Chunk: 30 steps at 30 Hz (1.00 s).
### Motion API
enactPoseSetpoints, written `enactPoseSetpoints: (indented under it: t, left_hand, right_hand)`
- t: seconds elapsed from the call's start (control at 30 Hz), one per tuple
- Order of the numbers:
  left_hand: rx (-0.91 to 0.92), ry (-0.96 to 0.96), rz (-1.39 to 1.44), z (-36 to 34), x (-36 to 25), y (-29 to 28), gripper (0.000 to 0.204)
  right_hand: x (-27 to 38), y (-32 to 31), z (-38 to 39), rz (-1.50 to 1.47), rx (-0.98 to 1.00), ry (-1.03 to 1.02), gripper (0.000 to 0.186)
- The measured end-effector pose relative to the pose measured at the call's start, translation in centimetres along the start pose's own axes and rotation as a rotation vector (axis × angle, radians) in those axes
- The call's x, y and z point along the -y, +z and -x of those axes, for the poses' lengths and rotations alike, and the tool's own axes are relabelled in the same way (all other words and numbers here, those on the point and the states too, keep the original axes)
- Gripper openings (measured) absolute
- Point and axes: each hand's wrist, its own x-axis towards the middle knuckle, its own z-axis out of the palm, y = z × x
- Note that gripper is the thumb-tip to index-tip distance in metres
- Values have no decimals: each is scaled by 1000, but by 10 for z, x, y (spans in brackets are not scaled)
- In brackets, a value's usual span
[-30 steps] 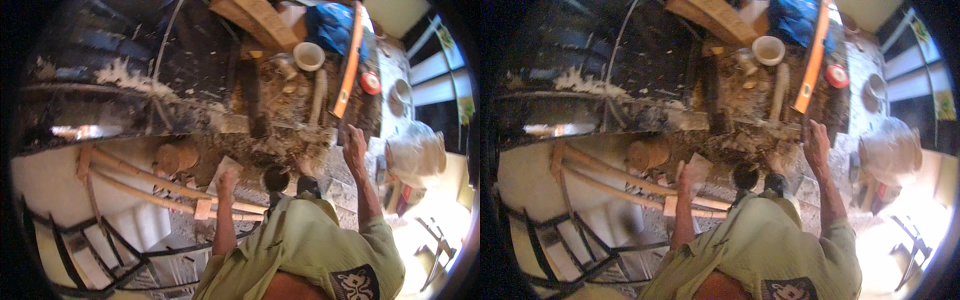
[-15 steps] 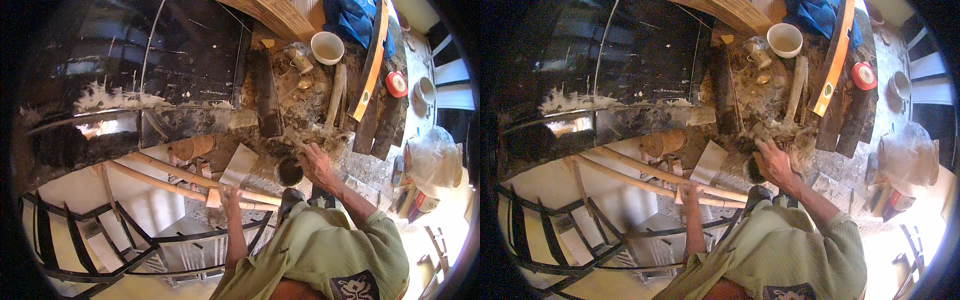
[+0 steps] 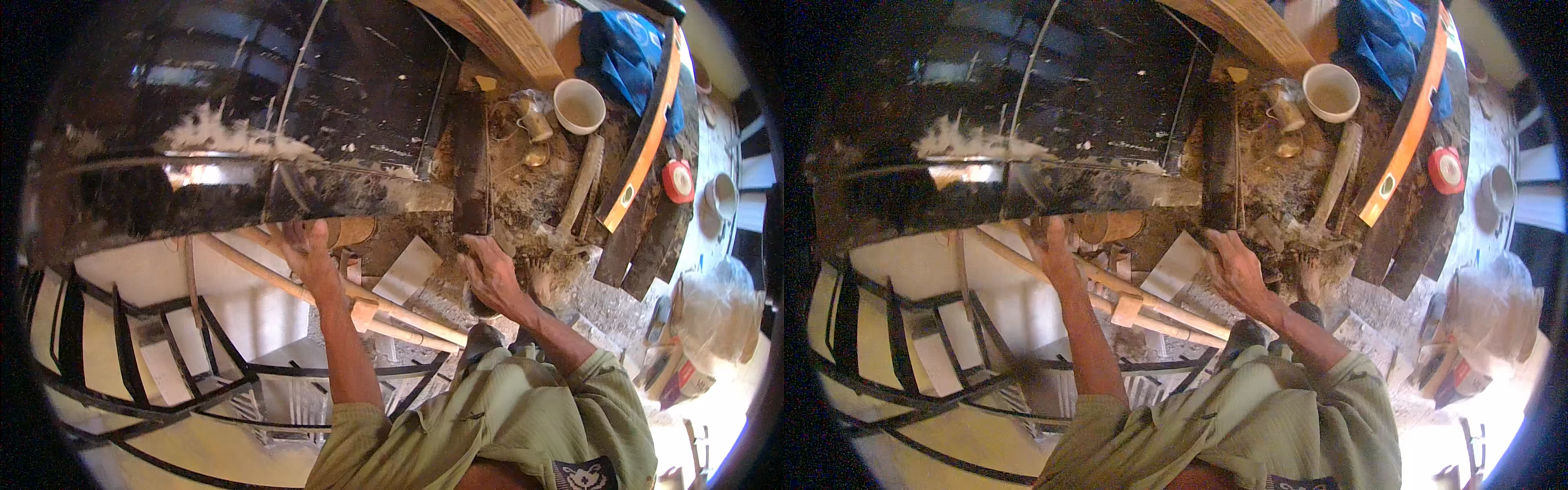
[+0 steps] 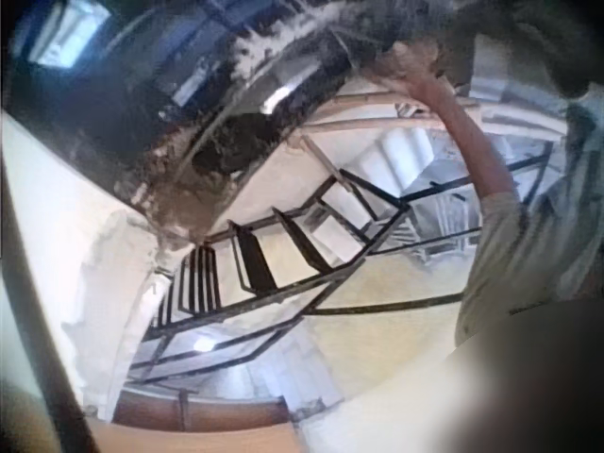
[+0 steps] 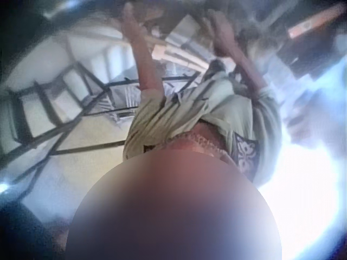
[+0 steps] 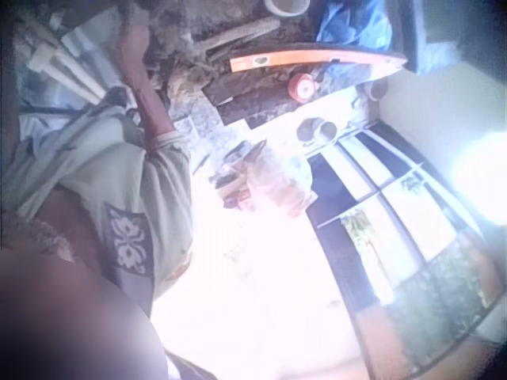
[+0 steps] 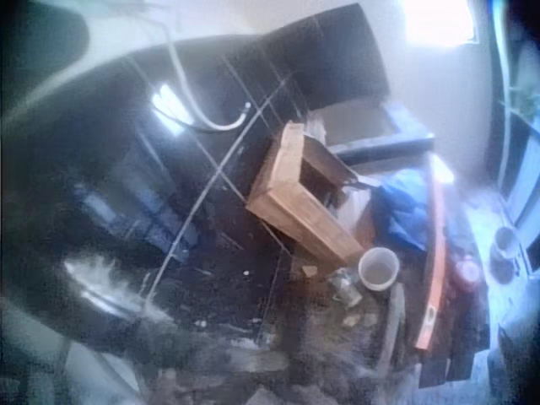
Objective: The person applies mortar to the back of a black tile using a trowel and then presses the tile onto a vertical surface, using a wooden handle to tap it into place.
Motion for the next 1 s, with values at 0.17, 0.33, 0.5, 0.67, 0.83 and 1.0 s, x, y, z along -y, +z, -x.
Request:
enactPoseSetpoints:
  t: [0.17,0.33,0.5,0.67,0.83,1.0]
  left_hand:
    - [46,26,0,-7,-11,12,95]
    - [-11,65,74,3,-10,3,80]
    - [-40,-95,228,18,16,-16,74]
    - [-29,-690,568,45,88,-14,74]
    - [-60,-1002,914,71,123,12,78]
    - [-114,-1064,1170,86,169,46,67]
  right_hand:
    - [18,16,-44,-23,-40,33,36]
    - [40,39,-77,36,7,-79,35]
    - [94,37,-94,20,-98,-113,39]
    - [118,40,-106,116,-119,-199,45]
    - [146,30,-113,324,-128,-235,47]
    - [180,49,-115,215,-77,-262,48]
